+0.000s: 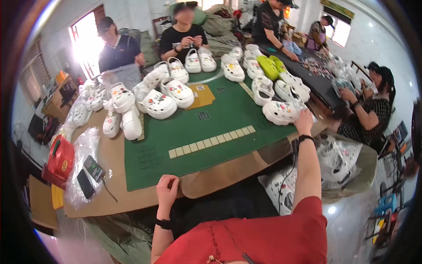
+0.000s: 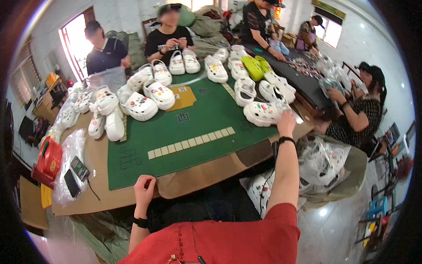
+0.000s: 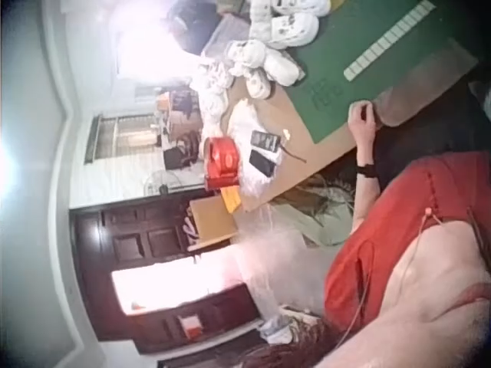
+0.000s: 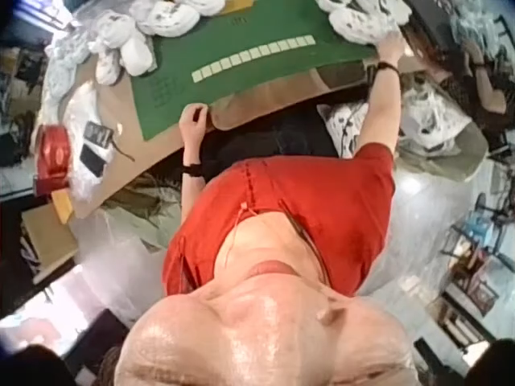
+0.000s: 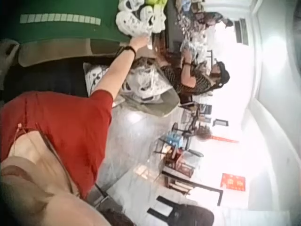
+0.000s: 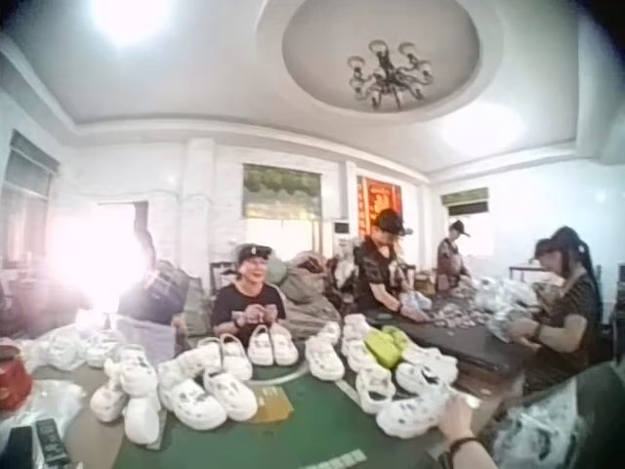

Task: Placing decorative clogs into individual plastic bags and arranging them on a table.

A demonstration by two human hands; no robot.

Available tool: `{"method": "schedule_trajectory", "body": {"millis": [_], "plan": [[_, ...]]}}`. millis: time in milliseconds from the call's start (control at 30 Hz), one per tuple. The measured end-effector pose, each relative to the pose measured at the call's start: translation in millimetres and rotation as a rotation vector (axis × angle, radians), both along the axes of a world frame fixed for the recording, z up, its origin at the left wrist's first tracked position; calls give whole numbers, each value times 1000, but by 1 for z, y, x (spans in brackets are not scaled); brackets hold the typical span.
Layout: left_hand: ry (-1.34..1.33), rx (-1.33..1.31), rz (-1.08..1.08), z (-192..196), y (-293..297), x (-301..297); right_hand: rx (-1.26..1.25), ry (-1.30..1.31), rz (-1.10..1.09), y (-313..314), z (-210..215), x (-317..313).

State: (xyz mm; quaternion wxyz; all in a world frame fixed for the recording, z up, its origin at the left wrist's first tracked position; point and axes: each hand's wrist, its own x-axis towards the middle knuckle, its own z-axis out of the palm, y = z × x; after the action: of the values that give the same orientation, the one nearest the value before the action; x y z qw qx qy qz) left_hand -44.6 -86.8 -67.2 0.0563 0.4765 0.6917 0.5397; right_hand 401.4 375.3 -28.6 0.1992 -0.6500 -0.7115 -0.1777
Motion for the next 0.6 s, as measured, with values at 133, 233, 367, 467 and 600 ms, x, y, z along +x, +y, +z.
{"method": "schedule_trajectory", "body": {"millis": [133, 233, 367, 467, 600], "plan": [[-31, -15, -50, -2, 7, 2, -44, 79, 52, -10, 10, 29], [-17, -17, -53, 1, 6, 4, -15, 8, 98, -28, 16, 27], [-4, -29, -35, -3, 3, 1, 76, 89, 336, -63, 36, 1], [7, 11, -46, -6, 2, 0, 119, 176, 411, -91, 50, -30], [-16, -7, -61, -1, 4, 4, 186, 288, 556, -115, 54, -80]]}}
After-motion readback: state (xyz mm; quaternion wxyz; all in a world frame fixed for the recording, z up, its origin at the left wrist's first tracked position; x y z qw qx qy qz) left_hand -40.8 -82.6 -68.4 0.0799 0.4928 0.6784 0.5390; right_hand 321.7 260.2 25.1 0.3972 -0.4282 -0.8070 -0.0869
